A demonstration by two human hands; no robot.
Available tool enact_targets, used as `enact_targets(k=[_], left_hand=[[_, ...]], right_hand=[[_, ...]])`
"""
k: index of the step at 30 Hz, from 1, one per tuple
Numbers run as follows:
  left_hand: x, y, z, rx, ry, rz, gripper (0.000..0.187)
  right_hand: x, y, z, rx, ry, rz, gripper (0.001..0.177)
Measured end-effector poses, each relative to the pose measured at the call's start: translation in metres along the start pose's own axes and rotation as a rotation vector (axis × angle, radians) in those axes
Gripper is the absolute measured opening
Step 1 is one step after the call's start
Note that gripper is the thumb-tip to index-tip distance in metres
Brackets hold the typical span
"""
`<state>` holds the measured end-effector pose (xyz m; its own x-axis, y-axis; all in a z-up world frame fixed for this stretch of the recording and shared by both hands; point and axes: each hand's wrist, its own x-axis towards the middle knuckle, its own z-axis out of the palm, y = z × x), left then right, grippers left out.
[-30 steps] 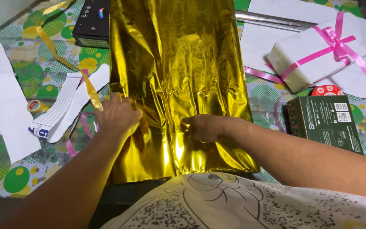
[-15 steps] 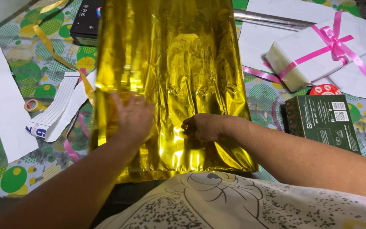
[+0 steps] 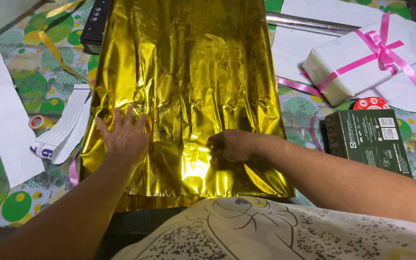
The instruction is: The person finishes tying a pink ribbon on a white-wrapped gift, then places it aside. They pick up a black box and a green box, measure them against a roll of gold wrapping paper, and begin wrapping the green box in gold paper, folding and taping the edges.
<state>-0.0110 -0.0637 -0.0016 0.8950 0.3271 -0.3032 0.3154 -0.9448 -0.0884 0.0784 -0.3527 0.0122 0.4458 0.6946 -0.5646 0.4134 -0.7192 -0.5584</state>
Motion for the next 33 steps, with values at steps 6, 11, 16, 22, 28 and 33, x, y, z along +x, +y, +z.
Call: enact_targets(k=[6, 11, 16, 22, 28, 33], left_hand=[[-0.014, 0.039, 0.001, 0.220, 0.230, 0.279, 0.085], [-0.062, 0.075, 0.021, -0.275, 0.202, 0.516, 0.079], [-0.087, 0.070, 0.022, -0.161, 0.092, 0.408, 0.089], [-0.096, 0.073, 0.031, -0.219, 0.156, 0.376, 0.087], [-0.103, 0.069, 0.042, -0.236, 0.171, 0.347, 0.089], [-0.110, 0.062, 0.052, -0.215, 0.246, 0.373, 0.090]], right_hand=[[-0.027, -0.002, -0.002, 0.155, 0.090, -0.072, 0.063], [-0.057, 0.003, 0.010, -0.059, 0.411, -0.051, 0.066], [-0.083, 0.027, 0.038, -0.453, 0.571, -0.026, 0.092], [-0.085, 0.066, 0.062, -0.577, 0.575, -0.075, 0.091], [-0.082, 0.083, 0.062, -0.589, 0.574, -0.116, 0.089], [-0.085, 0.083, 0.063, -0.597, 0.593, -0.132, 0.089]])
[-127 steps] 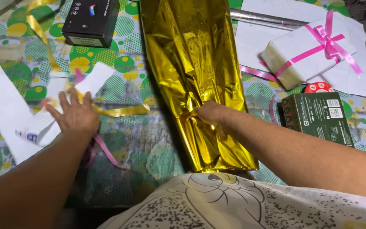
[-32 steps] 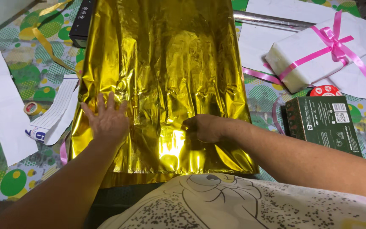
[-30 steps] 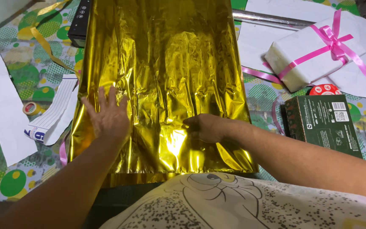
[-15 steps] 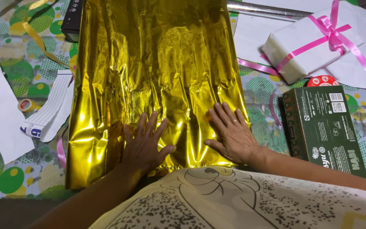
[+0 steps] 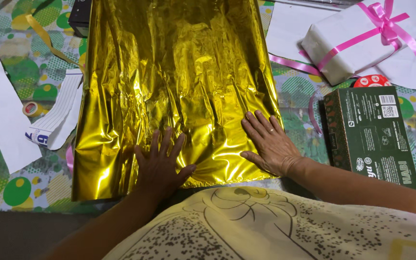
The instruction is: The person finishes tying a pink ribbon on a white-wrapped gift, then places it aside. They pick up a black box and a green box, measure them against a roll of gold wrapping paper, and begin wrapping the green box in gold paper, folding and taping the edges.
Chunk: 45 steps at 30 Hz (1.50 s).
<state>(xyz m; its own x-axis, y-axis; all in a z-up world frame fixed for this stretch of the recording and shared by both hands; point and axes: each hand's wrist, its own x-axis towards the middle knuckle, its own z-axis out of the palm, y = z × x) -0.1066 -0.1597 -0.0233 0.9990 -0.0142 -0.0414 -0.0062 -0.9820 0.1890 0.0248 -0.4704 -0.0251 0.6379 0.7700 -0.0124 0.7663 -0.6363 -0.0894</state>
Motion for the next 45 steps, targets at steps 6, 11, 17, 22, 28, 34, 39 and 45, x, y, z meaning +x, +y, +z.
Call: enact_targets(k=[6, 11, 17, 22, 28, 34, 39, 45], left_hand=[[-0.005, -0.004, 0.005, -0.020, 0.045, 0.014, 0.087], [-0.009, -0.012, 0.010, 0.026, 0.074, 0.039, 0.078], [-0.008, -0.036, 0.009, -0.003, 0.201, -0.028, 0.070], [0.009, -0.045, -0.017, 0.070, 0.075, -0.152, 0.066], [0.094, 0.014, -0.026, 0.048, 0.205, 0.146, 0.067], [0.166, 0.100, -0.001, -0.004, -0.063, 0.668, 0.065], [0.203, 0.113, 0.009, 0.069, -0.235, 0.728, 0.071], [0.256, 0.107, 0.010, 0.090, -0.233, 0.699, 0.068]], right_hand=[[-0.003, 0.003, 0.002, 0.005, -0.015, 0.121, 0.089], [-0.011, 0.006, 0.002, 0.021, -0.017, 0.286, 0.092], [-0.012, 0.005, -0.002, -0.010, -0.070, 0.330, 0.093], [-0.011, 0.003, -0.007, 0.010, -0.100, 0.352, 0.094], [-0.008, -0.001, -0.012, 0.022, -0.115, 0.371, 0.096], [-0.007, -0.002, -0.015, 0.010, -0.165, 0.391, 0.099], [-0.007, -0.003, -0.016, 0.035, -0.133, 0.374, 0.098], [-0.007, -0.002, -0.019, 0.058, -0.175, 0.391, 0.097]])
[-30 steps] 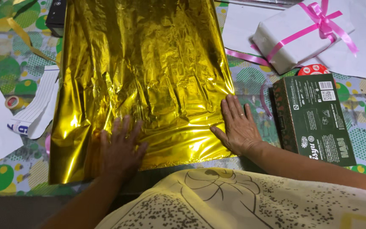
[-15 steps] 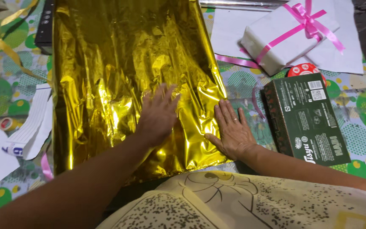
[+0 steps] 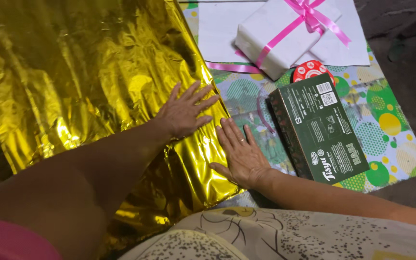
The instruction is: The person finishes tying a pink ribbon on a white-wrapped gift, then places it aside. They pick up a black box and a green box, measure them against a roll of gold wrapping paper, and begin wrapping the green box in gold paper, folding and taping the edges.
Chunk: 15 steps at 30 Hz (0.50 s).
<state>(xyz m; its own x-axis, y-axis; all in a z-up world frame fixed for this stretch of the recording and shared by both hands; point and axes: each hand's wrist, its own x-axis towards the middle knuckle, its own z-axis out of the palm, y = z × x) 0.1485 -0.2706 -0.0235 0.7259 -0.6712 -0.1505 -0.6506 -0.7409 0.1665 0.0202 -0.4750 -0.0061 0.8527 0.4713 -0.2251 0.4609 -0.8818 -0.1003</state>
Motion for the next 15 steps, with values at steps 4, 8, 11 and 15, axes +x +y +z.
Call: enact_targets(k=[4, 8, 11, 15], left_hand=[[0.025, -0.024, -0.013, -0.005, 0.013, -0.004, 0.069], [0.036, -0.039, -0.024, 0.002, 0.018, -0.013, 0.065], [0.040, -0.041, -0.025, -0.017, 0.034, -0.015, 0.065], [0.038, -0.038, -0.030, -0.053, 0.040, -0.057, 0.068]], right_hand=[[0.001, -0.001, -0.002, 0.037, 0.046, -0.001, 0.097], [0.001, -0.002, -0.003, 0.062, 0.036, 0.002, 0.098], [0.001, 0.000, -0.004, 0.079, 0.038, 0.000, 0.099], [0.001, -0.004, -0.007, 0.069, 0.052, -0.003, 0.097]])
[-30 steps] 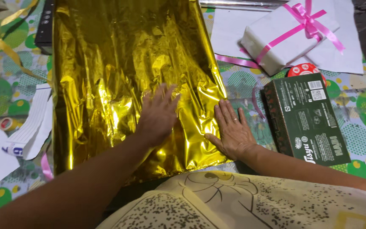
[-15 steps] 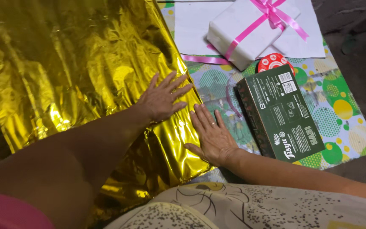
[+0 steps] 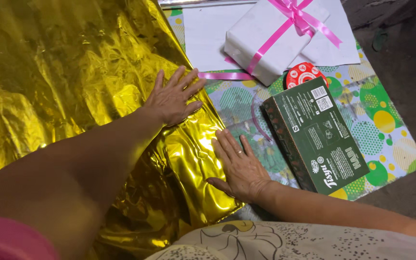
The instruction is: The person finishes tying a pink ribbon on a white-wrapped gift, then places it aside. They pick up a black box and a green box, measure them against a roll of gold wrapping paper, and begin wrapping the green box in gold paper, folding and taping the edges.
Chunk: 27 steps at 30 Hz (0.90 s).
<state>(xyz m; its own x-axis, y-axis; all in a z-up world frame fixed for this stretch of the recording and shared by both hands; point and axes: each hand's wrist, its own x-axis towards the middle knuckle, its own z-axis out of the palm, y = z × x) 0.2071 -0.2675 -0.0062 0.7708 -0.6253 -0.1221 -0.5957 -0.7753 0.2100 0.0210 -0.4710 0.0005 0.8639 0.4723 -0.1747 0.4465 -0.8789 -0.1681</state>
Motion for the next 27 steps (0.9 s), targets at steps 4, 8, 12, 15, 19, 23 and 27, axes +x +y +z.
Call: enact_targets(k=[4, 8, 12, 15, 19, 23, 27], left_hand=[[-0.025, 0.024, 0.001, 0.005, 0.147, -0.026, 0.070], [-0.070, 0.068, 0.019, -0.243, 0.395, -0.111, 0.053], [-0.066, 0.119, 0.036, -0.715, 0.444, -0.157, 0.038], [-0.041, 0.159, 0.048, -0.936, 0.264, -0.099, 0.035], [-0.007, 0.202, 0.048, -1.372, -0.282, -0.242, 0.050], [-0.007, 0.224, 0.035, -1.291, -0.487, -0.339, 0.079], [-0.018, 0.233, 0.019, -1.558, -0.094, -0.021, 0.095]], right_hand=[[-0.002, -0.002, -0.007, -0.015, -0.034, 0.000, 0.097], [-0.010, 0.007, -0.019, 0.004, 0.111, -0.022, 0.095], [-0.041, 0.051, -0.043, 0.091, 0.466, 0.143, 0.088], [-0.074, 0.104, -0.058, 0.068, 0.602, 0.568, 0.085], [-0.111, 0.175, -0.067, 0.390, 0.282, 1.003, 0.085], [-0.133, 0.192, -0.055, 0.968, -0.029, 1.114, 0.080], [-0.141, 0.158, -0.054, 1.271, 0.135, 1.033, 0.072]])
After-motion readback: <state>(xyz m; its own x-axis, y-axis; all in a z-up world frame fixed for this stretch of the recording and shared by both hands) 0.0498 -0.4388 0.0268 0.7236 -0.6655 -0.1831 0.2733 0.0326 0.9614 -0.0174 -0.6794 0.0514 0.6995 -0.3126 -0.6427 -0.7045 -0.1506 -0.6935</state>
